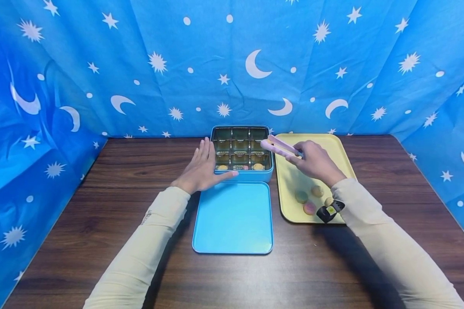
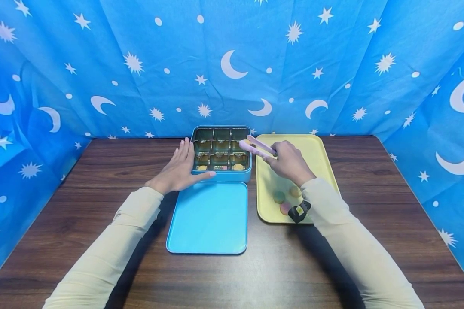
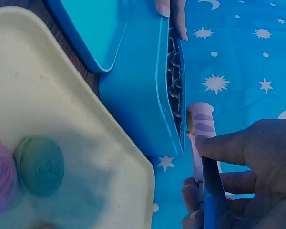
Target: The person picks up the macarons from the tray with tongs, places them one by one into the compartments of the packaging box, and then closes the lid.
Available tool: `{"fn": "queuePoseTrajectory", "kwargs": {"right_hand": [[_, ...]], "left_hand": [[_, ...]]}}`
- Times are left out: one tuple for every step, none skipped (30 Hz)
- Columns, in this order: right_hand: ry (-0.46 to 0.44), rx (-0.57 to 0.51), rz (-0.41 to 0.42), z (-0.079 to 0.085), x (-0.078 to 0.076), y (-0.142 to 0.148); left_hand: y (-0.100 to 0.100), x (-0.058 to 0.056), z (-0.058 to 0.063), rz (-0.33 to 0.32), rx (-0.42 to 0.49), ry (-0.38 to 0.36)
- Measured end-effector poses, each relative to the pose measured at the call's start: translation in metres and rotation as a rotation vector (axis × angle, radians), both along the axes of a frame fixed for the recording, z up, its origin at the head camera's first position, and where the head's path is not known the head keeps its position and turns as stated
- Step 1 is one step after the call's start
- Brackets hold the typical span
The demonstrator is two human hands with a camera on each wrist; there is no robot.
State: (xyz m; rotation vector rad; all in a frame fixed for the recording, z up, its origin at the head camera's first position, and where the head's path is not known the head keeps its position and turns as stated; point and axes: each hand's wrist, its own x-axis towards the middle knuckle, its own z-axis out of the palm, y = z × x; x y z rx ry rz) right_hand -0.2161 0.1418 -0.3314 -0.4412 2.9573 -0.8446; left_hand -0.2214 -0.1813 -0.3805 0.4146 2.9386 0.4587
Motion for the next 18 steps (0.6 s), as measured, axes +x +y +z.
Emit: {"fn": "queuePoseTrajectory", "kwargs": {"right_hand": [[-0.003,-0.001,0.001,0.000,-0.001,-0.002],[-0.005,0.000,0.001,-0.001,-0.001,-0.004],[-0.006,-0.001,0.002,-0.001,-0.001,-0.006],[-0.011,0.000,0.001,-0.001,-0.002,-0.007],[-0.015,0.000,0.001,-0.002,-0.002,-0.009],[-0.017,0.000,0.002,-0.002,-0.003,-0.010],[-0.018,0.000,0.002,-0.002,-0.003,-0.011],[-0.020,0.000,0.002,-0.003,-0.004,-0.012],[-0.023,-0.001,0.002,-0.003,-0.004,-0.013],[-0.027,-0.001,0.000,-0.003,-0.004,-0.014],[-0.031,-0.002,-0.001,-0.004,-0.005,-0.014],[-0.035,-0.001,-0.002,-0.004,-0.005,-0.015],[-0.038,-0.001,-0.004,-0.004,-0.005,-0.015],[-0.040,-0.001,-0.005,-0.004,-0.005,-0.016],[-0.042,-0.001,-0.005,-0.004,-0.005,-0.016],[-0.042,0.000,-0.005,-0.005,-0.005,-0.016],[-0.044,0.001,-0.005,-0.005,-0.005,-0.017],[-0.046,0.002,-0.006,-0.005,-0.005,-0.017]], "left_hand": [[0.000,0.000,0.000,0.001,0.001,0.000],[0.000,0.000,0.000,0.002,0.001,0.001],[0.000,0.000,0.000,0.003,0.000,0.001],[0.000,0.000,0.000,0.005,0.000,0.001],[0.000,0.000,-0.001,0.007,-0.001,0.000],[0.000,0.000,-0.001,0.007,-0.005,0.000],[0.000,0.000,-0.001,0.006,-0.007,0.001],[0.000,0.000,-0.001,0.004,-0.010,0.003],[0.000,0.000,-0.001,0.003,-0.011,0.006],[0.000,0.000,-0.001,0.002,-0.013,0.008],[0.000,0.000,-0.001,0.001,-0.013,0.008],[0.000,0.000,-0.001,0.002,-0.011,0.008],[0.000,0.000,-0.001,0.003,-0.008,0.007],[0.000,0.000,-0.001,0.005,-0.005,0.006],[0.000,0.000,-0.001,0.006,-0.001,0.004],[0.000,0.000,-0.001,0.008,0.002,0.000],[0.000,0.000,-0.001,0.007,0.002,0.000],[0.000,-0.001,-0.002,0.005,0.000,0.000]]}}
